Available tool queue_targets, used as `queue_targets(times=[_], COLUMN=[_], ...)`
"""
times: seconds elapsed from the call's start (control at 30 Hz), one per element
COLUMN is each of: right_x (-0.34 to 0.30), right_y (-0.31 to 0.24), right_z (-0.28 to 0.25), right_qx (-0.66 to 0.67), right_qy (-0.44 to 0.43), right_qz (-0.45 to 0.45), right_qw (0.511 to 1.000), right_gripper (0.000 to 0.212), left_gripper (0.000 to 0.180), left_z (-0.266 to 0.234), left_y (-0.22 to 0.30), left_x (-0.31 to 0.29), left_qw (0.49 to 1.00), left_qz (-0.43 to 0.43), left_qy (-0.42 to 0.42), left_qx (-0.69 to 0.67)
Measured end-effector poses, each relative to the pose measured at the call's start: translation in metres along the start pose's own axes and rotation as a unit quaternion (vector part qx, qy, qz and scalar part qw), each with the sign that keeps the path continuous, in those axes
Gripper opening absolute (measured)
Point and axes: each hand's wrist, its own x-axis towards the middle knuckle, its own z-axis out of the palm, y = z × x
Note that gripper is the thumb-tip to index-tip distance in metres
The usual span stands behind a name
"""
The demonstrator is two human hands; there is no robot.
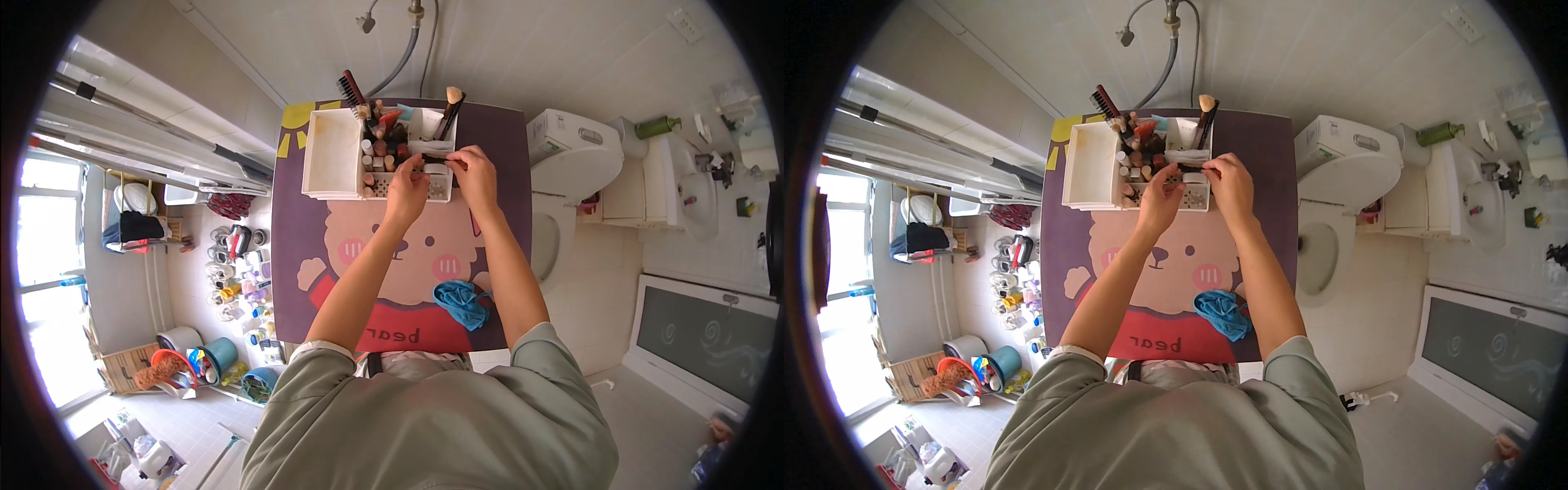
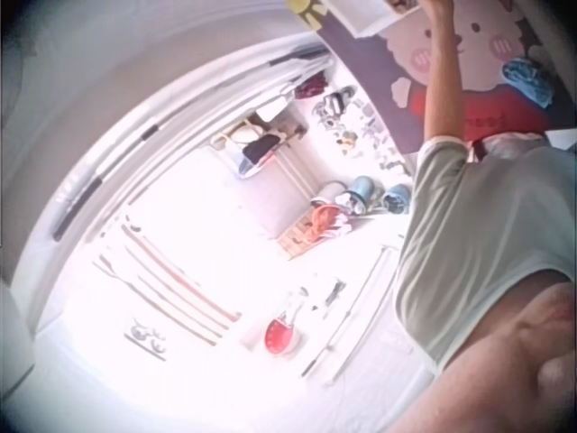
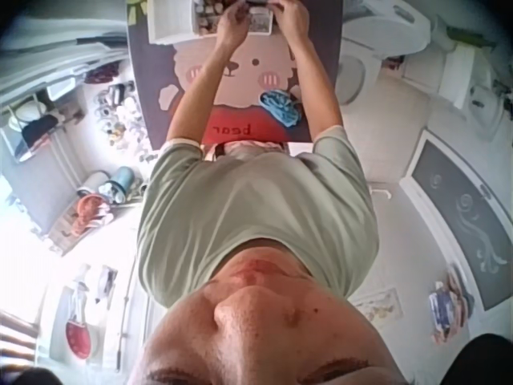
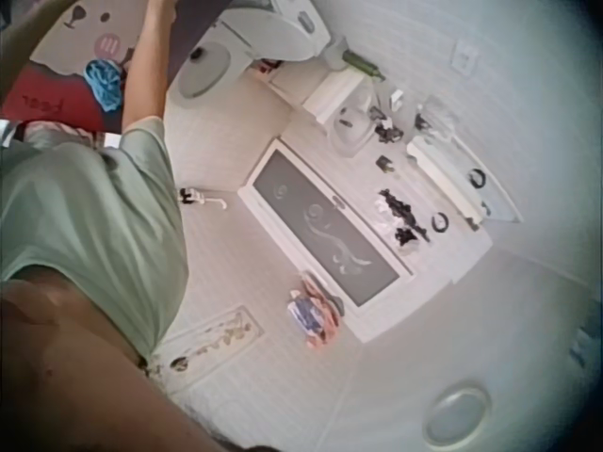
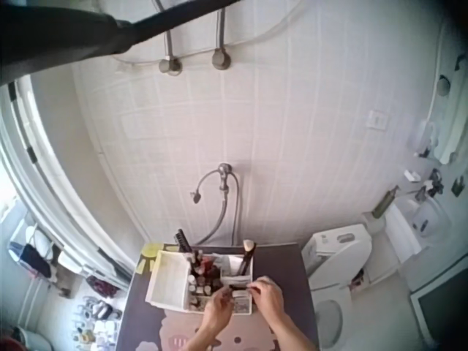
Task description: The person organizes small items into a white organizer on a table, then washes a blue cloth in a green basin on the floor, and finally places the cloth and other items into a cosmetic bag.
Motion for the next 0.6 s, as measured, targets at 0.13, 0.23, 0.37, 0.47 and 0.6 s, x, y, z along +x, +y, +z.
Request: queue_targets(times=[0.13,0.23,0.37,0.47,0.6], right_x=[-0.002,-0.005,-0.009,-0.013,-0.020], right_y=[-0.004,-0.006,-0.005,0.001,-0.004], right_z=[-0.002,-0.002,0.001,0.003,-0.013], right_qx=[-0.061,-0.080,-0.078,0.000,0.071], right_qy=[-0.008,0.004,0.014,0.020,0.066], right_qz=[-0.023,-0.038,-0.036,-0.006,0.029], right_qw=[0.998,0.996,0.996,1.000,0.995], right_gripper=[0.008,0.008,0.009,0.010,0.012], left_gripper=[0.048,0.050,0.052,0.046,0.030], left_z=[-0.001,-0.002,-0.007,-0.016,-0.055], left_y=[0.004,0.001,0.006,0.015,0.031], left_x=[-0.001,-0.001,-0.002,-0.008,-0.037], left_qw=[0.999,0.998,0.997,0.998,0.998], left_qz=[-0.023,-0.027,-0.055,-0.053,0.032], left_qy=[-0.014,-0.020,-0.034,-0.030,0.013], left_qx=[0.038,0.047,0.039,-0.011,-0.056])
